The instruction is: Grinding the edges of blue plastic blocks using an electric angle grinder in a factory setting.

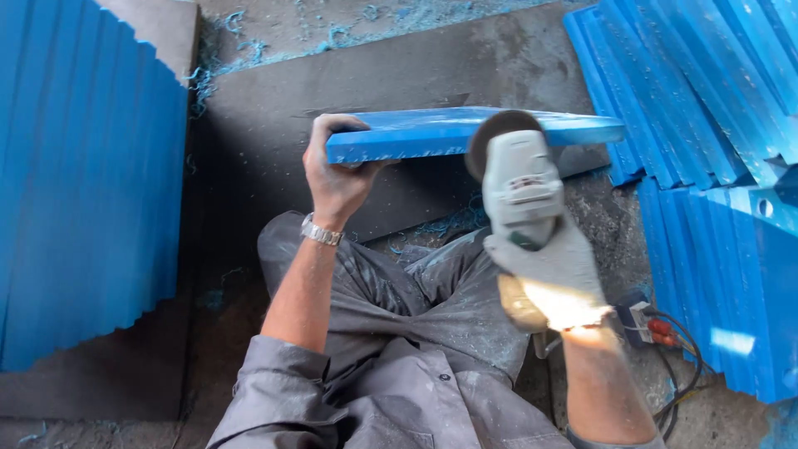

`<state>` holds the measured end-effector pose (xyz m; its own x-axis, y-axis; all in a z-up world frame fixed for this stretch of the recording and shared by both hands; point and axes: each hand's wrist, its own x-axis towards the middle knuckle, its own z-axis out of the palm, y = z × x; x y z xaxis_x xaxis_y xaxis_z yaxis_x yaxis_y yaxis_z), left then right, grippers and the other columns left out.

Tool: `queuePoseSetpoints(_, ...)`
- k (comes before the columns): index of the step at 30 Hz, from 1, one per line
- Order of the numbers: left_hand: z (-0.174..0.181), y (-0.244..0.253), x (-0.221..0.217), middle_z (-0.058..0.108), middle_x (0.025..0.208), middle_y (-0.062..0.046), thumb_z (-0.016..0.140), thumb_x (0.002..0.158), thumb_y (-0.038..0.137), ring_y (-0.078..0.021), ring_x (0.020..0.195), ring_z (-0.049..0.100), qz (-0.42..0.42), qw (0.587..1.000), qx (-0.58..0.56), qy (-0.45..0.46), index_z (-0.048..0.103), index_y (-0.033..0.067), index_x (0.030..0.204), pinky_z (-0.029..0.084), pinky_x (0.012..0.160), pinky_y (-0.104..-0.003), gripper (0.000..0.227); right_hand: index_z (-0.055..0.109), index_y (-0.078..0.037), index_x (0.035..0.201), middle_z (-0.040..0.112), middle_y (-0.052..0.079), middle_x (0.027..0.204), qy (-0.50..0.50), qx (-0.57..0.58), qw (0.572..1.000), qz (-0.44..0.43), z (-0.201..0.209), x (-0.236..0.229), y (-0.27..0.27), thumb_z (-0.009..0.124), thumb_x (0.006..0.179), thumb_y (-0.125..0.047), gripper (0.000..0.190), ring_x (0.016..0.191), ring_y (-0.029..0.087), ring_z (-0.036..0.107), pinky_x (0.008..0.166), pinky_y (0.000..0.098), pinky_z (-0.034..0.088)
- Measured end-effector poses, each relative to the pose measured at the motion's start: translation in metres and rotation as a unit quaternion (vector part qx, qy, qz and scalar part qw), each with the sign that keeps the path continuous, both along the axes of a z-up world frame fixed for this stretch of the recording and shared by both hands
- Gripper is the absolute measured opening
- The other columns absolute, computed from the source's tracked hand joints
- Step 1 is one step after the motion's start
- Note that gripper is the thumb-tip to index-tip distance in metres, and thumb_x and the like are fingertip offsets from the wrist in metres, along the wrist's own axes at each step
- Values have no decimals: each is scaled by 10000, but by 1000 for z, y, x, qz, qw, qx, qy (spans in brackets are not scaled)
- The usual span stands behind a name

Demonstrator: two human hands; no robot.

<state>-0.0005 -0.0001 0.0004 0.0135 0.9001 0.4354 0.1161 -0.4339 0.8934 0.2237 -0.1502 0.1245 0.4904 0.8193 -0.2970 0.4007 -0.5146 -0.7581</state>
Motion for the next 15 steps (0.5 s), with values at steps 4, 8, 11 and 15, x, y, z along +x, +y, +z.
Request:
queuePoseSetpoints(4, -15, 5, 2, 715, 1126, -65, 987, 711, 96, -230, 1037, 738, 16, 999, 42, 21, 585, 114, 1138, 626, 880, -358, 587, 612, -17, 1225, 737, 88, 1067, -3, -38, 993, 112, 13, -41, 22, 895, 682, -208, 641, 1005, 195, 712, 900, 381, 575)
queuePoseSetpoints(8, -14, 3, 2, 720, 1117, -56, 974, 715, 78, -219, 1007, 750, 14, 1000, 25, 6, 601, 123, 1126, 625, 862, -360, 557, 606, -8, 1242, 727, 101, 1089, -4, -35, 992, 118, -4, -16, 9, 902, 673, -191, 667, 1024, 209, 707, 910, 377, 570)
queuePoseSetpoints(11, -17, 3, 1, 703, 1120, -51, 994, 708, 111, -217, 1023, 741, -2, 999, 36, -7, 600, 133, 1128, 634, 878, -356, 576, 597, 14, 1251, 726, 130, 1075, 73, 25, 997, 28, -3, 8, 1, 860, 687, -137, 641, 924, 232, 724, 818, 363, 593)
queuePoseSetpoints(15, -22, 1, 2, 704, 1156, -59, 978, 679, 90, -239, 1069, 726, 6, 999, 38, -6, 602, 129, 1135, 612, 913, -381, 592, 597, 29, 1225, 731, 141, 1008, 37, -5, 998, -46, 4, 5, 5, 839, 720, -128, 581, 794, 212, 743, 690, 338, 607)
